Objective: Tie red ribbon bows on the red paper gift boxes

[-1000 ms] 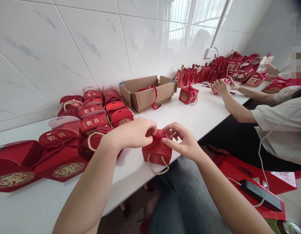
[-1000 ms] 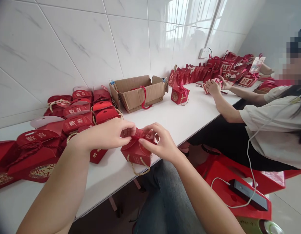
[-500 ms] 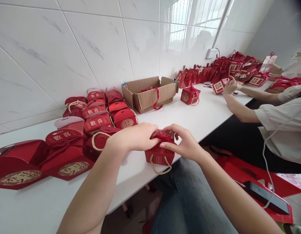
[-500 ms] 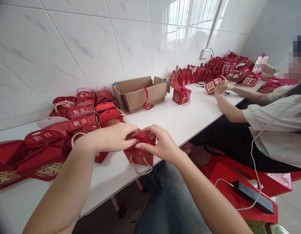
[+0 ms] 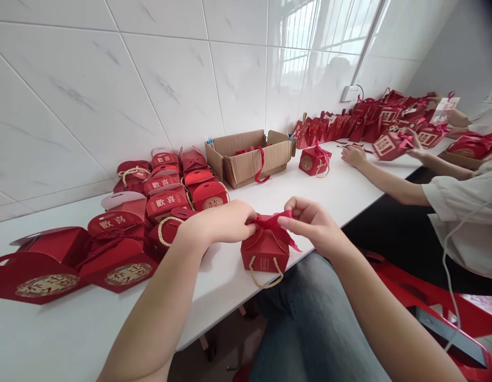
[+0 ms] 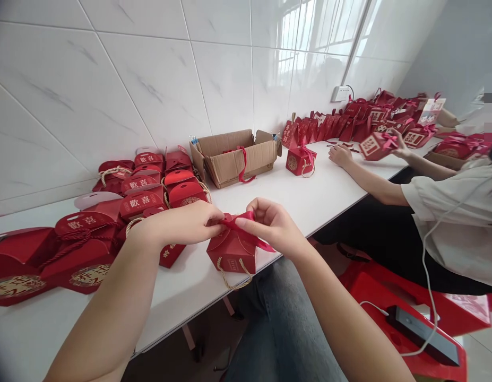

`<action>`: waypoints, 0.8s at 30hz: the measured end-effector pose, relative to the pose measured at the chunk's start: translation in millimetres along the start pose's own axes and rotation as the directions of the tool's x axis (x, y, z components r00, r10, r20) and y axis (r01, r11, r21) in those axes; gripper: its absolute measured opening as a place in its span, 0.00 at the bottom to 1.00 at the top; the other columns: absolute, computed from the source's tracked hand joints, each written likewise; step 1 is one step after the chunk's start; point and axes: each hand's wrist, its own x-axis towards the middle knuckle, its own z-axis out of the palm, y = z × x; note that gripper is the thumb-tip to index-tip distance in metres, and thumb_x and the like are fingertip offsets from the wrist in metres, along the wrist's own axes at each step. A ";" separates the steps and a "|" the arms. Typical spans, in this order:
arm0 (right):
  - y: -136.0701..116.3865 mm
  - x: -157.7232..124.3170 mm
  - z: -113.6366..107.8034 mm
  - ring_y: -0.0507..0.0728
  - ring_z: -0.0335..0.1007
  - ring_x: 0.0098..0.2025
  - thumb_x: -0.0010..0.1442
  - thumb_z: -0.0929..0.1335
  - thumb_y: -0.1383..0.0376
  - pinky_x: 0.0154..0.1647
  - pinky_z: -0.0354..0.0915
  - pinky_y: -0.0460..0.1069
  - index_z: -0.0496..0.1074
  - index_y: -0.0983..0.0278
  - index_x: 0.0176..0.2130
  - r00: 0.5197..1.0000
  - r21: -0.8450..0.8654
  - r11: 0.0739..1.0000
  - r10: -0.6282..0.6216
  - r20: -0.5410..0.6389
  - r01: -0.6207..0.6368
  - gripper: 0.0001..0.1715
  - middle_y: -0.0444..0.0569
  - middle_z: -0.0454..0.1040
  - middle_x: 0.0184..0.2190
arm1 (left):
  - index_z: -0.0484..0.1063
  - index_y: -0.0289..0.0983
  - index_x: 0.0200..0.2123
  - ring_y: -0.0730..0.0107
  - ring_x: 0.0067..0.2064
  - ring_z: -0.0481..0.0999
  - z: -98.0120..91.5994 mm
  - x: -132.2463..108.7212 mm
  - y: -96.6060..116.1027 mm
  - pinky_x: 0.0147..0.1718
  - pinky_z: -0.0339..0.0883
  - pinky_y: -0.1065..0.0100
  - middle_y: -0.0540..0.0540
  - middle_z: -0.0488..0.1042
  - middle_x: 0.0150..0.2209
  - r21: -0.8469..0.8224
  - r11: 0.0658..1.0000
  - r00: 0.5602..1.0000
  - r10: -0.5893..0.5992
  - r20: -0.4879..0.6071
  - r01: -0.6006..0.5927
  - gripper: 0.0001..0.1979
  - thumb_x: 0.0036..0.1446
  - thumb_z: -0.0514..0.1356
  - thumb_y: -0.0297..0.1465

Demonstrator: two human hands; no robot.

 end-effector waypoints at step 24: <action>-47.8 9.2 -16.1 0.48 0.71 0.30 0.46 0.75 0.67 0.27 0.66 0.41 0.72 0.59 0.42 0.938 0.176 0.956 -0.173 -0.301 0.233 0.21 0.42 0.75 0.32 | 0.65 0.44 0.45 0.63 0.40 0.69 11.0 -14.5 22.3 0.30 0.62 0.68 0.47 0.65 0.42 0.077 0.956 0.954 0.288 -0.080 -0.282 0.21 0.47 0.61 0.41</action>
